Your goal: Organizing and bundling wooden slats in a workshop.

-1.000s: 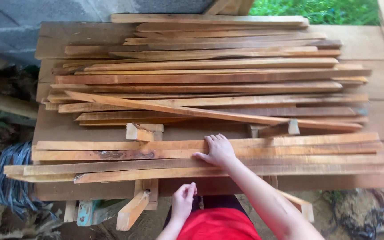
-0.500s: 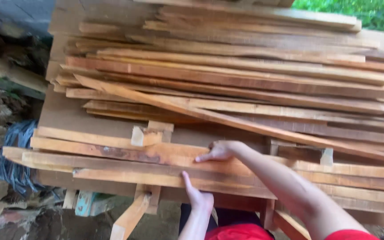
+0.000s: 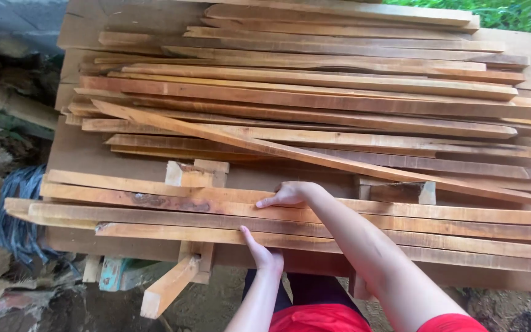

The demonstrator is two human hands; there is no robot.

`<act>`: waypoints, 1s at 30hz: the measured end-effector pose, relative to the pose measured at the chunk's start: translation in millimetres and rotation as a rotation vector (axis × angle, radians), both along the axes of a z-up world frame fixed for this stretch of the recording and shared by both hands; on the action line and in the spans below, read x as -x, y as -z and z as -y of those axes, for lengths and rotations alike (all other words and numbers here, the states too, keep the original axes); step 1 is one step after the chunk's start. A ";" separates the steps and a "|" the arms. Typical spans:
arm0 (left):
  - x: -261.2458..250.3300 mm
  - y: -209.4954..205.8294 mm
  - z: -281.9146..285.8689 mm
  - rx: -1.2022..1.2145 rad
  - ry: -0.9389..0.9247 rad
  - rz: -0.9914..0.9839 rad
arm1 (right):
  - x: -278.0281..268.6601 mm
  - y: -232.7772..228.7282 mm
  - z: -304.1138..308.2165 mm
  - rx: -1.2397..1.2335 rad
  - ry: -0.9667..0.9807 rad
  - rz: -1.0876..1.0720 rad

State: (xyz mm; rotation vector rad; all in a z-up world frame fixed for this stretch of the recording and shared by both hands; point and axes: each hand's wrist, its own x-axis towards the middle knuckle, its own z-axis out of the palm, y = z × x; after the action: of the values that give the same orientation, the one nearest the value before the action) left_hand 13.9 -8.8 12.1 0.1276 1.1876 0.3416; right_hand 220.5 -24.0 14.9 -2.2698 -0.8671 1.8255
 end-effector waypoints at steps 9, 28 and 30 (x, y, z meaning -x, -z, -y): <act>-6.6 9.7 39.1 0.081 -0.038 0.003 | -12.8 -8.7 30.2 0.140 -0.071 -0.016; 28.2 -43.6 -34.8 -0.927 1.808 0.019 | 114.7 -38.7 91.2 -0.817 0.700 1.134; 8.2 -66.0 -42.4 -1.655 1.780 -0.072 | 118.8 -30.7 99.2 -0.984 0.753 1.068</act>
State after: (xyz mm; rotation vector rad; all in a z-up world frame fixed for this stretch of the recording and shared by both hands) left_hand 5.7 33.7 78.2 2.4120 0.1894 -0.3887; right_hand 101.7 -123.2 45.6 -2.1703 -0.5793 -0.2182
